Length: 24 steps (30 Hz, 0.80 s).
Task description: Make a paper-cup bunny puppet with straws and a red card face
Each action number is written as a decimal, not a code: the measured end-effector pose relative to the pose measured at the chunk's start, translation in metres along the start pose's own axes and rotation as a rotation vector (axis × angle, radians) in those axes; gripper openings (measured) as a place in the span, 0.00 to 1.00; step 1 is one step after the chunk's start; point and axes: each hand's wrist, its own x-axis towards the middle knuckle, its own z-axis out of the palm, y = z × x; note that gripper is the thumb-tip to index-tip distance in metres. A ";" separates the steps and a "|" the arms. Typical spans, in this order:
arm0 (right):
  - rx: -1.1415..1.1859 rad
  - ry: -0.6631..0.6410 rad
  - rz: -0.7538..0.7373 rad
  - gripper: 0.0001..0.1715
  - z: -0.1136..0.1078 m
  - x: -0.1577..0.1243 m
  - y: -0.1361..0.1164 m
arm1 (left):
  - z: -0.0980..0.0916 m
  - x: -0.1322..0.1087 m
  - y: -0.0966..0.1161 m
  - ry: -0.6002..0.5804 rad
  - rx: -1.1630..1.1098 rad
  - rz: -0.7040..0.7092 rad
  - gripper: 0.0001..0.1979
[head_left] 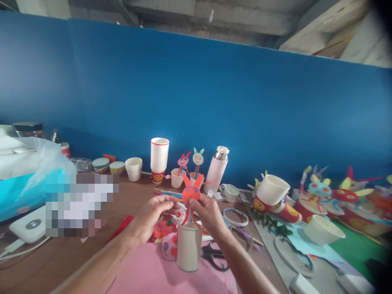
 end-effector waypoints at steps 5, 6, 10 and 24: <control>0.007 0.022 0.001 0.11 0.001 0.001 0.000 | 0.000 0.000 0.000 -0.006 -0.001 0.000 0.05; 0.007 0.023 -0.002 0.10 0.001 0.001 0.000 | 0.000 0.000 0.000 -0.009 -0.001 0.001 0.05; -0.006 0.016 -0.005 0.11 0.001 0.001 -0.001 | 0.000 0.002 -0.001 0.000 0.023 0.001 0.05; 0.066 -0.017 -0.077 0.11 -0.006 0.000 -0.014 | -0.004 -0.004 0.019 0.005 0.548 0.170 0.11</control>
